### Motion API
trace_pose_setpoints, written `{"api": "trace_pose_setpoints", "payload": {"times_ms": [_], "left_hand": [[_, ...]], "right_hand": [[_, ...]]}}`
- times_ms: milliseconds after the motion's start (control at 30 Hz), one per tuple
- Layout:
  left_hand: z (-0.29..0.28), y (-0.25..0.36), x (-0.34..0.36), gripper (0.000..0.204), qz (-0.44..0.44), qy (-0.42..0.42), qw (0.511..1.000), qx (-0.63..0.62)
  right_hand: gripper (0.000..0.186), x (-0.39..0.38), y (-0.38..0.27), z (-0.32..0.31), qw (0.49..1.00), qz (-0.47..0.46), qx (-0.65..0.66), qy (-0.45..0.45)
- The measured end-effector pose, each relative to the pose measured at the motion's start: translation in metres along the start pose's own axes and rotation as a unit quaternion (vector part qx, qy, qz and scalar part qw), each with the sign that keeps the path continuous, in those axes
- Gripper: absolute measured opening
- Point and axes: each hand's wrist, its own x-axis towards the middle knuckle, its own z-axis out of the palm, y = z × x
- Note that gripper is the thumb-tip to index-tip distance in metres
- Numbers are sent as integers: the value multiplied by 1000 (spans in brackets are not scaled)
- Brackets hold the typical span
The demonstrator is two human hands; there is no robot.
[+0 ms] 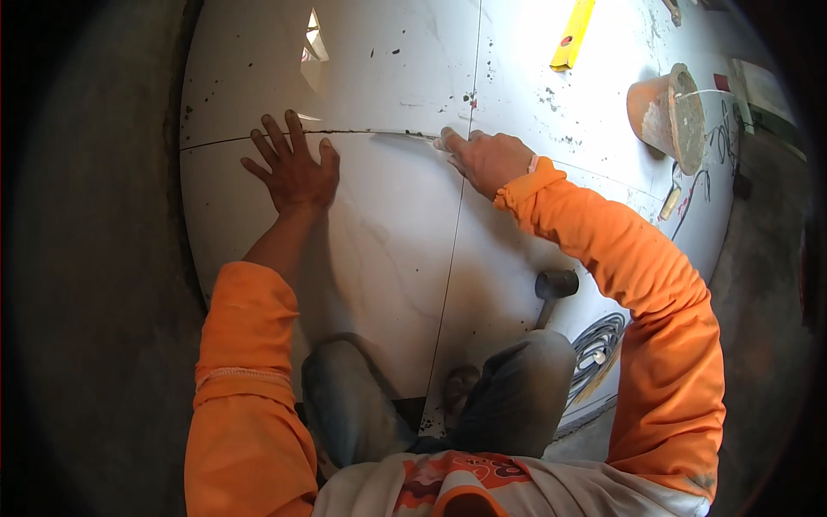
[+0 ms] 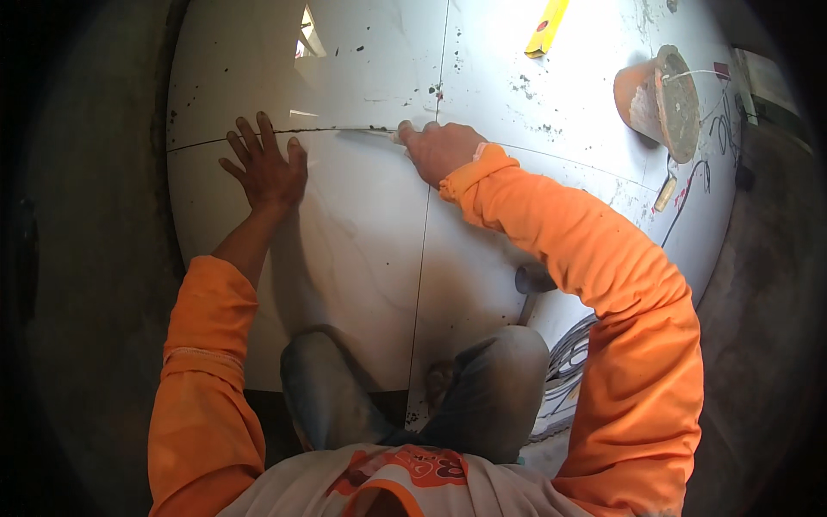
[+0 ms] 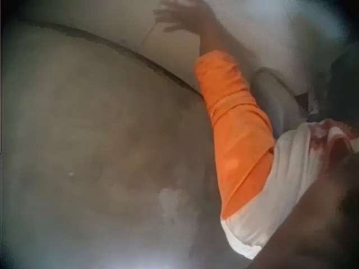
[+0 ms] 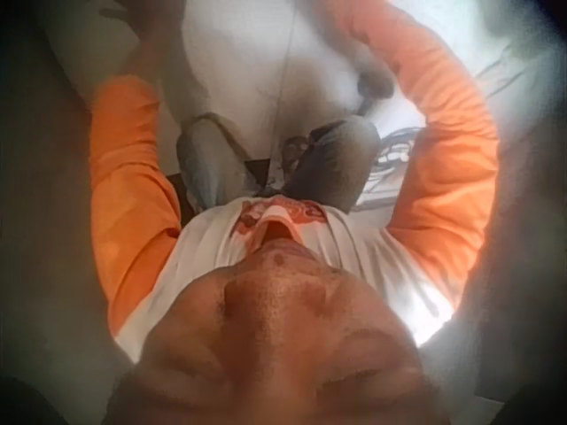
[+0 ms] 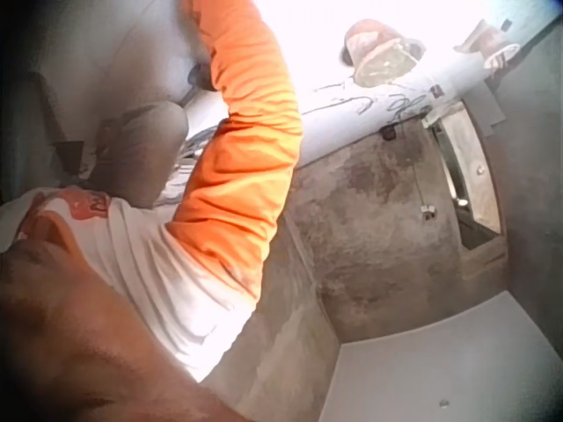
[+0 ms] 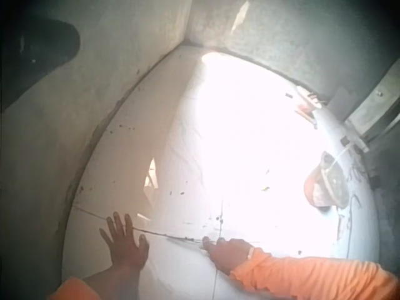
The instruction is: The person scrapes excess material from between floor tiles using a trowel and then strikes the tiles with a rubber mallet to level them.
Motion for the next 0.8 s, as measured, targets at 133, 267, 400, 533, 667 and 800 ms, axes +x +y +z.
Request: {"api": "trace_pose_setpoints", "payload": {"times_ms": [133, 267, 400, 533, 667, 800], "left_hand": [[0, 8, 10, 75, 4, 17, 1000, -9], [-6, -2, 9, 75, -7, -6, 1000, 19], [-4, 11, 11, 76, 1, 13, 1000, 2], [-1, 0, 2, 75, 9, 10, 1000, -4], [0, 5, -5, 76, 5, 9, 1000, 8], [2, 4, 8, 75, 8, 23, 1000, -6]], "right_hand": [[36, 3, 1, -1, 996, 39, -50, 57], [35, -3, 46, -17, 998, -55, -18, -13], [32, -7, 51, -11, 999, -5, -24, -24], [30, -3, 36, 0, 1000, -13, -24, -15], [27, -26, 75, -5, 999, -40, -15, -26], [30, -9, 56, -11, 992, 12, -85, -88]]}}
